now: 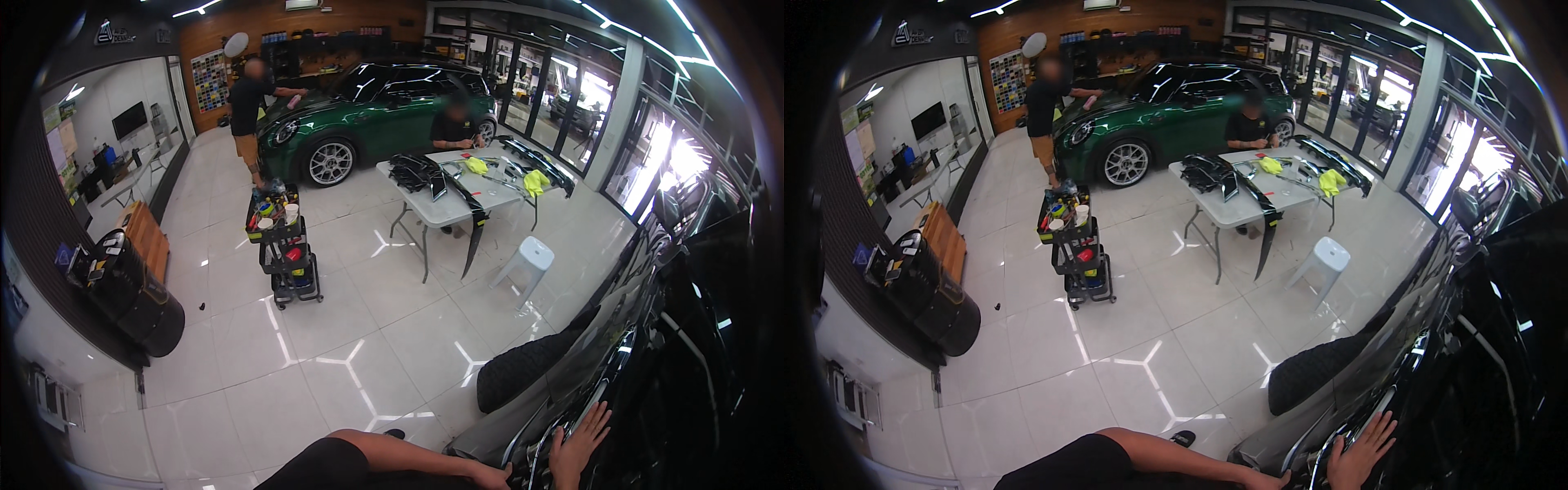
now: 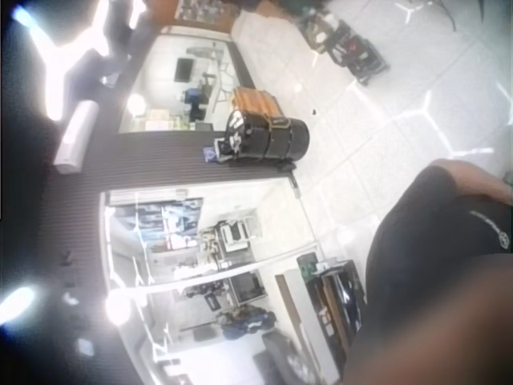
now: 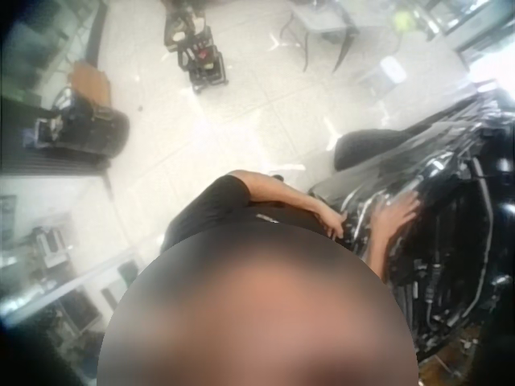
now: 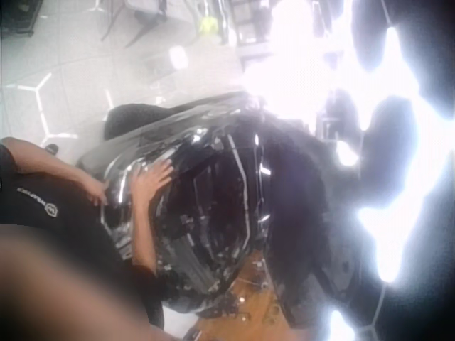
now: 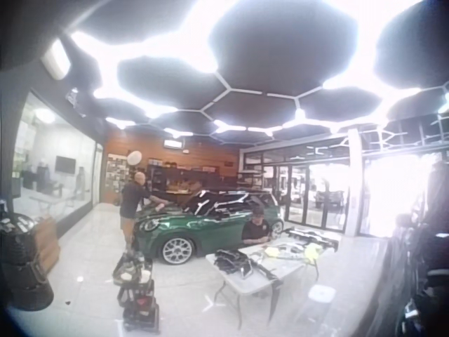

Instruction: The person sits on the floor and uses a heat gun on a black plastic car part. He then stands, carries the part to a car, and fits it into the front bumper area, pressing and adjusting it by hand.

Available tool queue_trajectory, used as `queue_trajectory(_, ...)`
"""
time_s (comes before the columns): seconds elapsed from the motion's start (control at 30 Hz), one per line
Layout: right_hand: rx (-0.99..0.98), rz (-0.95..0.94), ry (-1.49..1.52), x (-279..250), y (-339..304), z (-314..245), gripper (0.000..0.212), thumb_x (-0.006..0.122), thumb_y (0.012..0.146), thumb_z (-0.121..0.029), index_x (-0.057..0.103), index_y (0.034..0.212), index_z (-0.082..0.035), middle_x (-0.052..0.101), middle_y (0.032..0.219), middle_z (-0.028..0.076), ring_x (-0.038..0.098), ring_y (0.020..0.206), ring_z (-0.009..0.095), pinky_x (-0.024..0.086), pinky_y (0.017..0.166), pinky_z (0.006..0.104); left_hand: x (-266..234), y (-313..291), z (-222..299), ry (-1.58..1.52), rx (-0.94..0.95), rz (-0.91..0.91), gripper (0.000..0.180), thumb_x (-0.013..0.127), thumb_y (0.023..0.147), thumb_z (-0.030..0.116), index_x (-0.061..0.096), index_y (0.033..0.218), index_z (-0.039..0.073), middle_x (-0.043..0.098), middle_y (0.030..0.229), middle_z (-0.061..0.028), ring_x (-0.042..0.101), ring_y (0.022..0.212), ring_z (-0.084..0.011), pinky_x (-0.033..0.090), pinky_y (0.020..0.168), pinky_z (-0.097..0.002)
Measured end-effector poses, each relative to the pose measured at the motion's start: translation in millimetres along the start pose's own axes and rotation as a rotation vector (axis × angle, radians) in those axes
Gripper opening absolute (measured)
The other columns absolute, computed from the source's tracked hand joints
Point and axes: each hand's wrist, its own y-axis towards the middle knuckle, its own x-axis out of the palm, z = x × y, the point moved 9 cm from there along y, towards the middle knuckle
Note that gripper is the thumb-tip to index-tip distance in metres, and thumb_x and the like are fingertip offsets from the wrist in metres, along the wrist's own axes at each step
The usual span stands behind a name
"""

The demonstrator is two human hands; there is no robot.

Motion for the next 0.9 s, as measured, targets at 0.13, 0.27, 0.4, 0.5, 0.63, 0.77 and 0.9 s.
queue_trajectory(0.13,0.02,0.001,-0.01,-0.3,0.1,1.7,0.1,0.062,0.09,-0.032,0.009,0.166,0.004,0.006,0.175,0.024,0.003,0.162,0.044,0.004,0.128,0.0609,-1.2,6.0,-6.5,-0.051,0.039,0.003,0.122,0.067,0.099,0.021,-0.041,0.144,-0.013,0.075,0.111,-0.0266,0.073,0.089,-0.0314,0.061,0.072,-0.0388)
queue_trajectory(0.27,0.03,0.018,0.009,1.5,0.6,5.3,0.1,0.063,0.089,-0.031,0.01,0.167,0.004,0.007,0.175,0.024,0.004,0.162,0.045,0.005,0.128,0.0607,-2.7,3.4,-5.0,-0.012,0.041,0.044,0.123,0.068,0.097,0.023,-0.039,0.147,-0.012,0.076,0.102,-0.0235,0.071,0.082,-0.0302,0.06,0.067,-0.0383)
queue_trajectory(0.4,0.018,0.031,0.007,3.6,0.7,6.2,0.101,0.063,0.089,-0.03,0.008,0.167,0.003,0.006,0.175,0.024,0.004,0.162,0.045,0.006,0.128,0.0615,-25.2,-8.3,2.6,0.164,-0.048,0.263,0.09,0.071,0.093,0.03,0.019,0.154,-0.011,0.073,0.083,-0.0146,0.067,0.067,-0.0241,0.056,0.054,-0.0364)
queue_trajectory(0.5,0.003,0.058,0.024,-2.1,0.3,3.1,0.096,0.062,0.091,-0.031,0.014,0.166,0.004,0.009,0.175,0.024,0.005,0.162,0.044,0.006,0.127,0.0626,-29.1,-16.3,11.4,0.134,-0.061,0.25,0.058,0.072,0.091,0.033,0.055,0.133,-0.003,0.071,0.079,-0.0106,0.063,0.059,-0.0201,0.052,0.047,-0.0353)
queue_trajectory(0.63,0.007,-0.194,0.028,9.1,0.6,-1.2,0.081,0.06,0.095,-0.032,0.032,0.16,0.008,0.019,0.173,0.023,0.006,0.162,0.044,0.005,0.127,0.0639,-28.9,-25.0,13.5,0.119,-0.04,0.297,0.05,0.071,0.092,0.033,0.059,0.13,0.003,0.073,0.084,-0.01,0.063,0.058,-0.0186,0.051,0.046,-0.0349)
queue_trajectory(0.77,-0.014,-0.104,0.055,-1.1,1.1,-5.4,0.074,0.059,0.097,-0.032,0.041,0.155,0.01,0.025,0.171,0.022,0.008,0.162,0.043,0.003,0.128,0.0642,-32.6,-29.8,4.6,0.052,0.009,0.35,0.074,0.07,0.094,0.035,0.042,0.157,0.007,0.074,0.087,-0.0102,0.063,0.058,-0.0177,0.051,0.046,-0.0325)
queue_trajectory(0.9,0.001,-0.102,0.059,1.1,0.0,-3.5,0.075,0.06,0.096,-0.031,0.039,0.155,0.01,0.026,0.171,0.022,0.008,0.162,0.043,0.003,0.128,0.064,-28.8,-29.2,-7.1,-0.079,-0.002,0.23,0.088,0.07,0.095,0.037,0.026,0.167,0.012,0.074,0.089,-0.0096,0.061,0.056,-0.0161,0.048,0.044,-0.0289)
